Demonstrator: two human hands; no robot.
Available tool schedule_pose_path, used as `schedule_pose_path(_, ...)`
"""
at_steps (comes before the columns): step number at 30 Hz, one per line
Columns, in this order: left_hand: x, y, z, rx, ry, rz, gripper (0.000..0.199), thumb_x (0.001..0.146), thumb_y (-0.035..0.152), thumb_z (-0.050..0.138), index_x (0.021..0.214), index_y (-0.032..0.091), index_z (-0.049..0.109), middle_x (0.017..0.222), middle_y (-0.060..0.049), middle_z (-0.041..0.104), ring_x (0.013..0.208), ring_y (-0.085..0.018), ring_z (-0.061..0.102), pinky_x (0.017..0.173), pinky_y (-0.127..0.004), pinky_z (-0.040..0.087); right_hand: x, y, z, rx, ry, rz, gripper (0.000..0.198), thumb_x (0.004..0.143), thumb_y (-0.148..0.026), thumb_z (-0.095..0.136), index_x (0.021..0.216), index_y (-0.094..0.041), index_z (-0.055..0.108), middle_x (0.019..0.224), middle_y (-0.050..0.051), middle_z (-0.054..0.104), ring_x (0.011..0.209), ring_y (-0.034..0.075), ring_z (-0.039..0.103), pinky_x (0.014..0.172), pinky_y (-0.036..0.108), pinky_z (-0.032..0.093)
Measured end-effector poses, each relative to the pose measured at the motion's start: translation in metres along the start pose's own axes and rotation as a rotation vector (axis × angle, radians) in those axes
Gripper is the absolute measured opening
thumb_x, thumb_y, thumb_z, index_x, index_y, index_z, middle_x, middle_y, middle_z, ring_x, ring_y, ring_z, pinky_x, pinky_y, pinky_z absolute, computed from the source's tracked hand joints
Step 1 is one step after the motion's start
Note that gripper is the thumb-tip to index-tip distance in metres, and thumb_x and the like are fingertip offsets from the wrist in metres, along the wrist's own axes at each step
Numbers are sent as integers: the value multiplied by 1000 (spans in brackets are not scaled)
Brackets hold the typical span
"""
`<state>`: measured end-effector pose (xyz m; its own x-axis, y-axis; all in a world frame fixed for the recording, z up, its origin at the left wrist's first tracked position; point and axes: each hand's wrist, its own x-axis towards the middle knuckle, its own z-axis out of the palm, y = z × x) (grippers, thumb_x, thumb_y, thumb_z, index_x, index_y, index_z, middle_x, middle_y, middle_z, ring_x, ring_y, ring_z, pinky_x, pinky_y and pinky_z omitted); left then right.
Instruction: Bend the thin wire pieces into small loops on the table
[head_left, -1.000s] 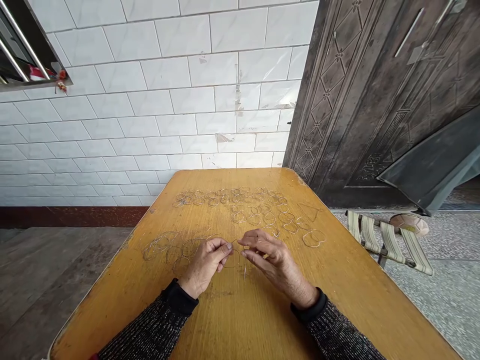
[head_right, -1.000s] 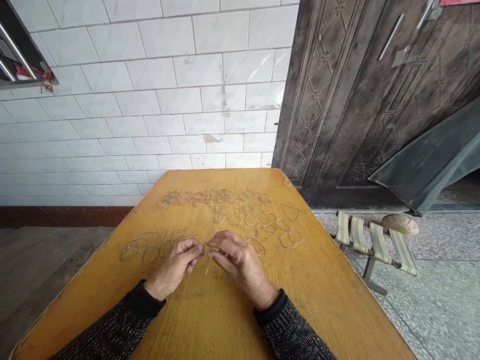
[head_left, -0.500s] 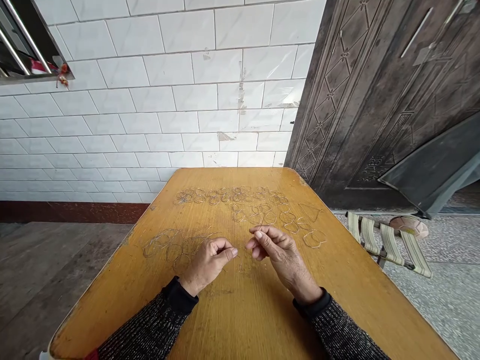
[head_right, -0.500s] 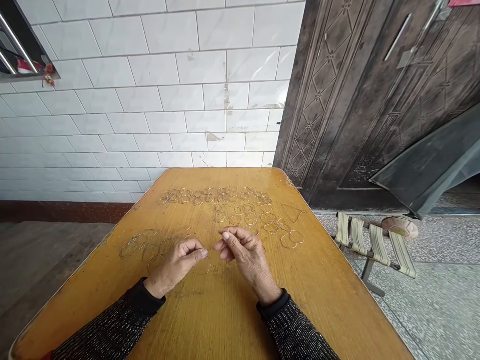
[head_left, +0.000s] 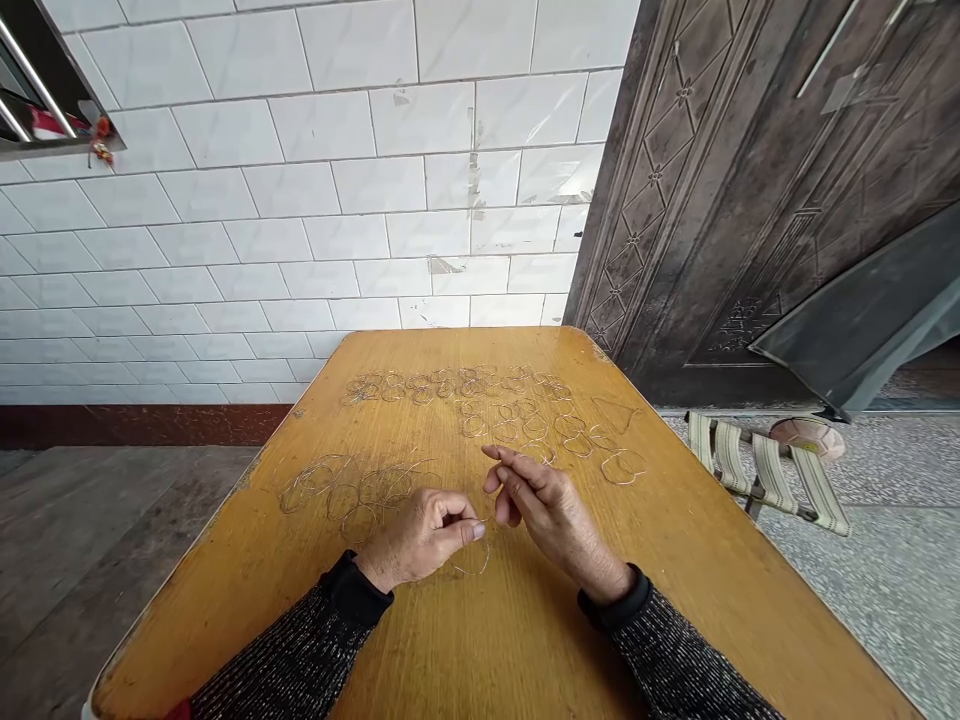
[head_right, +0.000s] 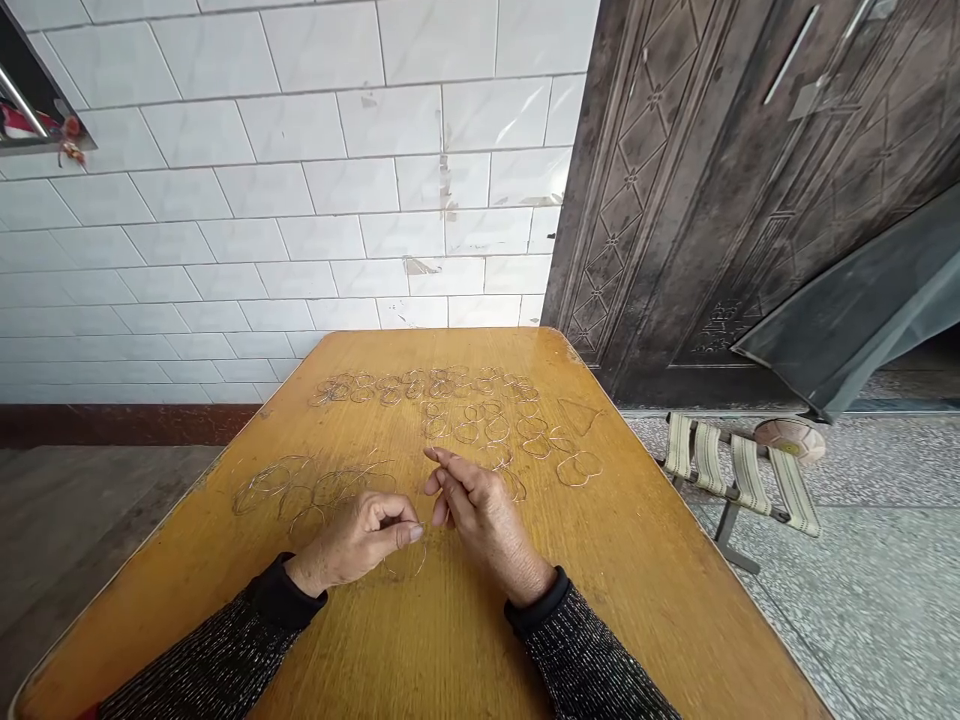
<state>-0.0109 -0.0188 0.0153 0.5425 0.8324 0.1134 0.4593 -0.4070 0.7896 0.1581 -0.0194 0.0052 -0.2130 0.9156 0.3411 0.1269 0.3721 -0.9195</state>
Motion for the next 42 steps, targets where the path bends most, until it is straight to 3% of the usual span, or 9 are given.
schedule_pose_path(6, 0, -3, -2, -12, -140, -49, 18, 73, 23, 53, 57, 14, 55, 52, 5, 41, 51, -8, 35, 50, -21, 26, 0, 9, -2, -62, -134, 89, 34, 88, -26, 35, 113, -15, 55, 70, 0, 56, 44, 6, 51, 46, 20, 41)
schedule_pose_path(10, 2, -7, -3, -18, -153, -58, 17, 73, 23, 53, 59, 13, 56, 54, 5, 42, 53, -8, 37, 51, -20, 27, 2, 12, -2, -266, -91, -74, 35, 87, -19, 33, 113, -14, 56, 73, 3, 58, 51, 8, 53, 51, 21, 42)
schedule_pose_path(13, 2, -7, -7, -31, -151, -58, 17, 73, 23, 54, 60, 13, 56, 55, 5, 44, 54, -8, 39, 52, -20, 28, 2, 6, -4, -491, -171, -209, 36, 82, -9, 34, 107, -13, 60, 73, 5, 59, 50, 8, 49, 55, 22, 41)
schedule_pose_path(19, 3, -10, -15, -70, -170, -114, 17, 70, 26, 58, 59, 14, 58, 53, 5, 46, 51, -7, 38, 49, -20, 27, 0, -4, -9, -610, -278, -275, 44, 71, 1, 35, 103, -14, 61, 73, 5, 60, 53, 9, 51, 55, 21, 40)
schedule_pose_path(22, 3, -12, -16, -267, -118, -184, 23, 72, 34, 57, 62, 13, 59, 50, 5, 45, 47, -7, 37, 47, -20, 26, 0, 1, -6, -535, -165, -222, 36, 77, -6, 35, 102, -11, 60, 69, 4, 60, 50, 9, 51, 55, 21, 41)
schedule_pose_path(26, 4, -16, -15, -763, 16, -266, 38, 79, 47, 46, 75, 12, 62, 57, 1, 49, 47, -7, 43, 45, -21, 30, 2, 7, 2, -316, 83, 57, 32, 84, -19, 34, 99, -8, 59, 52, -1, 55, 40, 8, 50, 50, 21, 42)
schedule_pose_path(30, 5, -14, -5, -998, 130, -321, 26, 74, 37, 59, 81, 12, 61, 66, -1, 54, 53, -7, 49, 49, -20, 35, 6, 8, 5, -131, 224, 214, 33, 81, -24, 38, 101, -7, 57, 55, -1, 56, 38, 9, 51, 45, 21, 43)
schedule_pose_path(35, 7, -4, 14, -1000, 222, -326, 27, 64, 25, 71, 85, 13, 60, 68, -1, 59, 60, -9, 55, 55, -21, 39, 9, 8, 8, -89, 285, 191, 36, 79, -25, 38, 103, -7, 57, 66, 3, 61, 43, 10, 56, 45, 22, 45)
schedule_pose_path(42, 11, -4, 18, -1126, 413, -341, 21, 62, 25, 74, 72, 13, 60, 69, 0, 60, 54, -5, 52, 45, -15, 37, 5, 9, 18, -185, 217, 75, 33, 80, -21, 37, 102, -8, 59, 66, 3, 64, 47, 11, 59, 50, 23, 47)
